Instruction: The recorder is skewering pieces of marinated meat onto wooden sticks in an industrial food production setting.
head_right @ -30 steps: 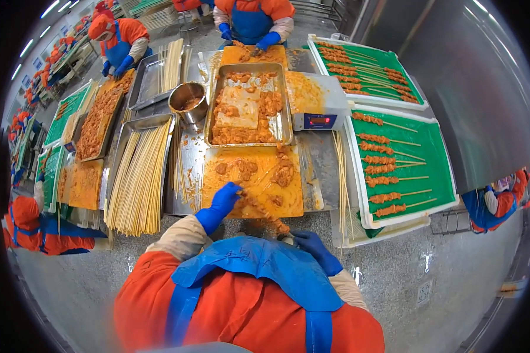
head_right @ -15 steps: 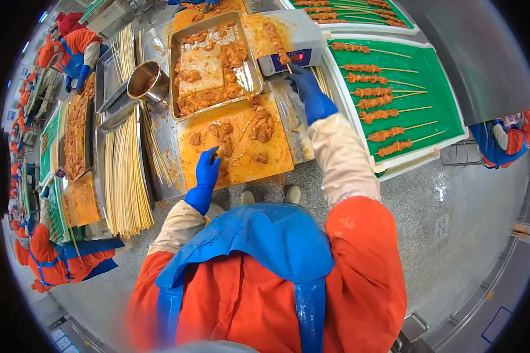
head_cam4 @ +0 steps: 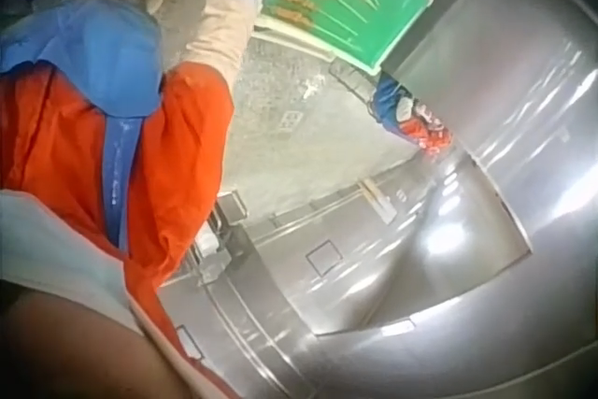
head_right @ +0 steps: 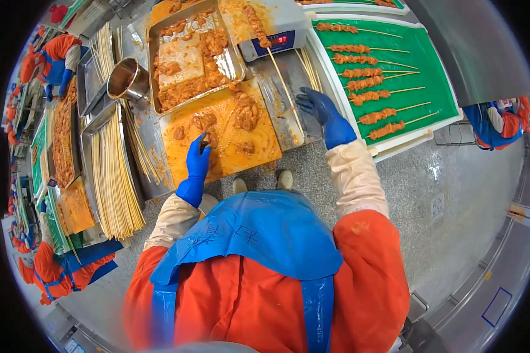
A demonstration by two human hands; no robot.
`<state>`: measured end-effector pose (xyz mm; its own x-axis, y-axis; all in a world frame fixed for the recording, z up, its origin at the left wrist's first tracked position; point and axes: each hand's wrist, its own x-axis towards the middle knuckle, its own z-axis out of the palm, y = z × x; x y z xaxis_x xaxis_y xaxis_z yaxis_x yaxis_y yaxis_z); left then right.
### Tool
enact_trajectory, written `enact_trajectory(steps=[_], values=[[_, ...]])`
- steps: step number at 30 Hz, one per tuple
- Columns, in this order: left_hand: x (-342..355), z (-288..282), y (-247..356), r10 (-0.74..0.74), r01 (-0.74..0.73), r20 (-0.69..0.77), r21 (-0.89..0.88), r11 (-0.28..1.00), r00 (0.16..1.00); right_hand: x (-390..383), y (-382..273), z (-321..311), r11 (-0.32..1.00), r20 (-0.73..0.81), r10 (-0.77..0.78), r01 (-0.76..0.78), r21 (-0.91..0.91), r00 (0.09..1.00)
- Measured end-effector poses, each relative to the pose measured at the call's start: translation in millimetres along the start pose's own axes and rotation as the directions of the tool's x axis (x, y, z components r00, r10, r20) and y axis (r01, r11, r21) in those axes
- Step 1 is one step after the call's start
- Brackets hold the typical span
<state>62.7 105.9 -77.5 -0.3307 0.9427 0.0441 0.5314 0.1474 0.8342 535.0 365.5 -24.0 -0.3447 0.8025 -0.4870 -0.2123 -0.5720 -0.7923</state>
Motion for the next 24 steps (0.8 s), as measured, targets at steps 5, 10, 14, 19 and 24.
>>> enact_trajectory(steps=[5,10,14,19,24], values=[[-13,-24,22,-0.028,0.023,-0.046,-0.119,0.993,0.999,51,-47,41,0.983,0.024,0.131,-0.126,-0.136,0.991],[-46,-50,7,0.009,-0.008,-0.044,0.032,0.999,0.999,94,-88,147,0.996,-0.008,0.060,-0.060,-0.070,0.998],[-27,-24,8,0.065,-0.067,0.090,0.023,0.997,0.994,97,-60,93,0.655,-0.128,-0.543,0.324,-0.682,0.830],[-14,-53,-5,-0.172,0.231,0.175,-0.421,0.877,0.969,-57,34,116,0.861,0.045,-0.350,0.340,-0.377,0.936],[88,-61,96,-0.026,0.235,0.279,-0.752,0.616,0.960,-167,87,96,0.868,-0.052,-0.273,0.222,-0.444,0.961]])
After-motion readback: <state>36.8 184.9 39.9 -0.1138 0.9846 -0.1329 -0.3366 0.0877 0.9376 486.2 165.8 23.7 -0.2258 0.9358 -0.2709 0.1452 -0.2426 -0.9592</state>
